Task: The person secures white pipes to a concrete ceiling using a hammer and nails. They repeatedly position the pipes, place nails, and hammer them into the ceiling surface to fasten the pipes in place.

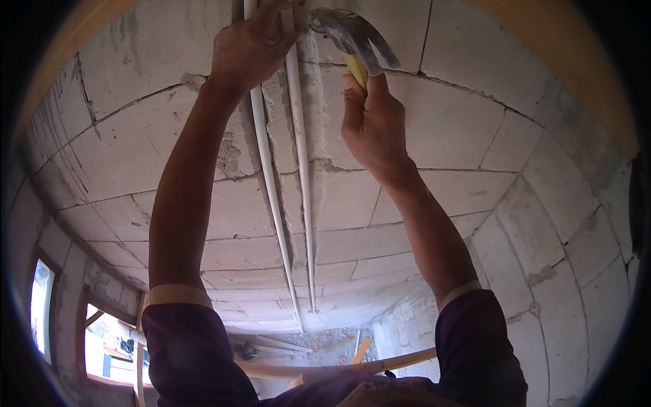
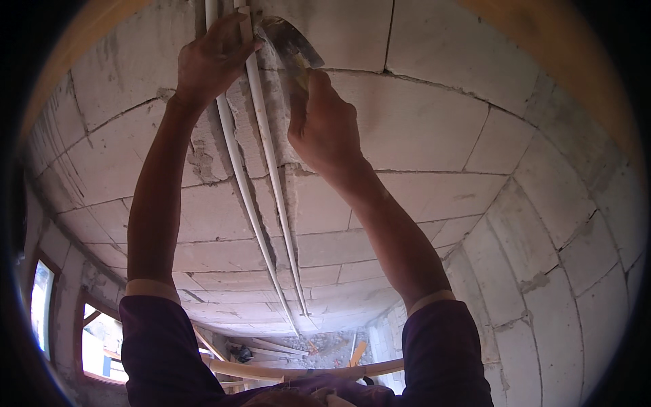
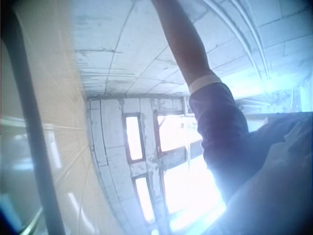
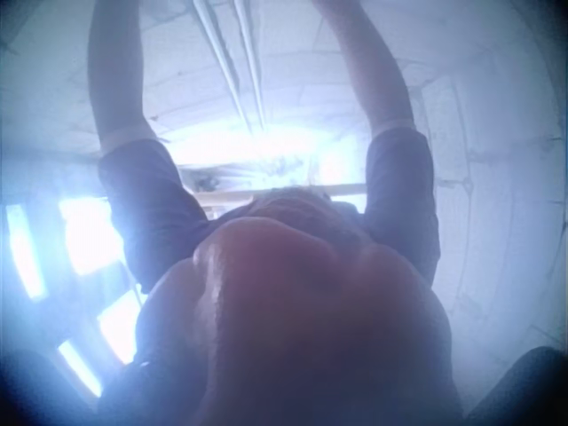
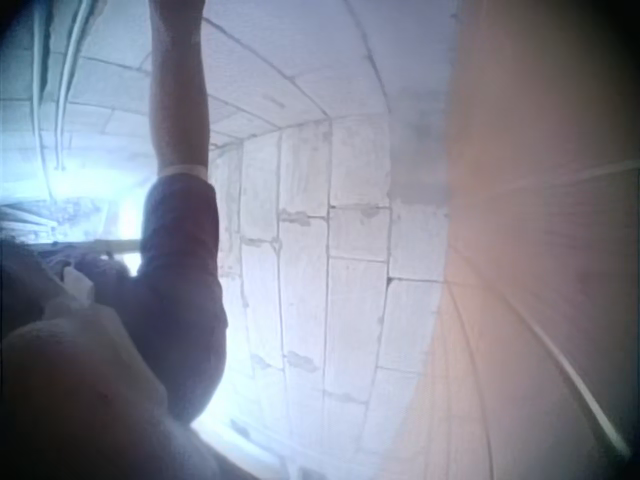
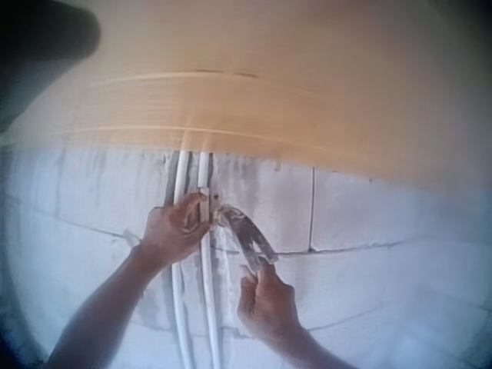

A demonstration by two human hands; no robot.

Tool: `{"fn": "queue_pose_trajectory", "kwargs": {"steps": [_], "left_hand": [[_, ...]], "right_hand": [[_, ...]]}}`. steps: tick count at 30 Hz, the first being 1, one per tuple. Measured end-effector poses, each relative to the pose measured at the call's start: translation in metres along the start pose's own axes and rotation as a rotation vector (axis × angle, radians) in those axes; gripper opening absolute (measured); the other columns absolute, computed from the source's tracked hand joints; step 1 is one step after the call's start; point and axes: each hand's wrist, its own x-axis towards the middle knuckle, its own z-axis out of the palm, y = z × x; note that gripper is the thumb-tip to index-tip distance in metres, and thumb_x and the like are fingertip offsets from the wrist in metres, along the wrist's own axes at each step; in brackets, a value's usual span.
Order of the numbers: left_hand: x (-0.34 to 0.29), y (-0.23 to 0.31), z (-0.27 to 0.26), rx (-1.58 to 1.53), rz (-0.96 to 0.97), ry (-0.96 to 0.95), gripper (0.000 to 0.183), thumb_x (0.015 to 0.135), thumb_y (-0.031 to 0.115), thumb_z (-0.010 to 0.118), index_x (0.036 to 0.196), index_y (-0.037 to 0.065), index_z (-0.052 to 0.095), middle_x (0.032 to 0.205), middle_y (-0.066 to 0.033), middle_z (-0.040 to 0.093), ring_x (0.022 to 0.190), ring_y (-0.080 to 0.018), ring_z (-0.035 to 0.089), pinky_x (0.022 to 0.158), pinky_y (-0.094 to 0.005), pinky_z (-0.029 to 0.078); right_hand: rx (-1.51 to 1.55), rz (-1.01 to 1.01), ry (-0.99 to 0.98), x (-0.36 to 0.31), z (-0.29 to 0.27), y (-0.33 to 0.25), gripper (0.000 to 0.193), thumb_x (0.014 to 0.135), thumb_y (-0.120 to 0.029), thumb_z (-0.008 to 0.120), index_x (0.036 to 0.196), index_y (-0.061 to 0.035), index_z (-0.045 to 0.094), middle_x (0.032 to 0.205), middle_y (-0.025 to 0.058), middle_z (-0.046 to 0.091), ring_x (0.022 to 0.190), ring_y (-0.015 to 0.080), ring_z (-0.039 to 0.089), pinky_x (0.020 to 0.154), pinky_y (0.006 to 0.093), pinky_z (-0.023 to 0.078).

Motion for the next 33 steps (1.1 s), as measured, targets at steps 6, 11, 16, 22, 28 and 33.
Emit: {"fn": "queue_pose_trajectory", "kwargs": {"steps": [6,11,16,22,28,33], "left_hand": [[-0.002,0.002,0.002,0.09,-0.09,-0.04,0.044,0.082,0.036,0.072,0.117,0.014,0.057,0.061,-0.0061,0.06,0.053,-0.02,0.064,0.051,-0.0348,0.052],[0.005,0.017,-0.007,0.093,-0.23,-0.1,0.055,0.082,0.028,0.068,0.129,0.008,0.048,0.078,-0.0167,0.066,0.071,-0.0355,0.065,0.065,-0.0448,0.053],[0.005,0.017,-0.01,0.101,-0.341,-0.158,0.064,0.083,0.032,0.067,0.133,0.006,0.039,0.081,-0.0226,0.066,0.075,-0.0457,0.063,0.069,-0.052,0.051],[0.012,0.033,-0.015,0.084,-0.445,-0.208,0.061,0.083,0.034,0.067,0.132,0.007,0.041,0.087,-0.025,0.066,0.078,-0.0446,0.064,0.071,-0.0521,0.051],[0.012,0.03,-0.016,0.086,-0.454,-0.178,0.059,0.083,0.037,0.067,0.13,0.008,0.045,0.088,-0.0236,0.066,0.083,-0.0446,0.063,0.075,-0.0518,0.051],[0.018,0.031,-0.021,0.092,-0.495,-0.253,0.062,0.08,0.035,0.07,0.13,0.007,0.046,0.096,-0.024,0.066,0.089,-0.0431,0.063,0.079,-0.0504,0.051]], "right_hand": [[-0.018,0.043,-0.069,0.005,0.0,-0.001,0.017,0.093,-0.01,0.053,0.105,0.0014,0.047,0.071,0.0216,0.061,0.064,0.0388,0.065,0.052,0.0439,0.051],[-0.079,-0.076,0.005,0.002,0.0,-0.003,0.023,0.094,-0.009,0.053,0.113,0.0016,0.046,0.074,0.0178,0.061,0.061,0.0301,0.063,0.05,0.0384,0.05],[-0.082,-0.169,0.085,0.001,-0.001,-0.003,0.026,0.096,-0.008,0.053,0.121,-0.0016,0.047,0.07,0.0101,0.06,0.054,0.0159,0.06,0.048,0.0293,0.047],[-0.18,-0.148,-0.014,0.009,0.014,0.017,0.025,0.095,-0.009,0.055,0.118,-0.0011,0.048,0.069,0.0113,0.06,0.055,0.0179,0.062,0.05,0.03,0.048],[-0.06,-0.233,0.096,0.003,0.01,0.009,0.022,0.096,-0.01,0.053,0.115,0.0001,0.048,0.066,0.0114,0.059,0.053,0.0212,0.061,0.05,0.0305,0.049],[-0.114,-0.096,0.025,0.009,0.01,0.006,0.018,0.095,-0.01,0.052,0.11,-0.0011,0.049,0.069,0.0143,0.061,0.056,0.0244,0.063,0.05,0.0325,0.049]]}}
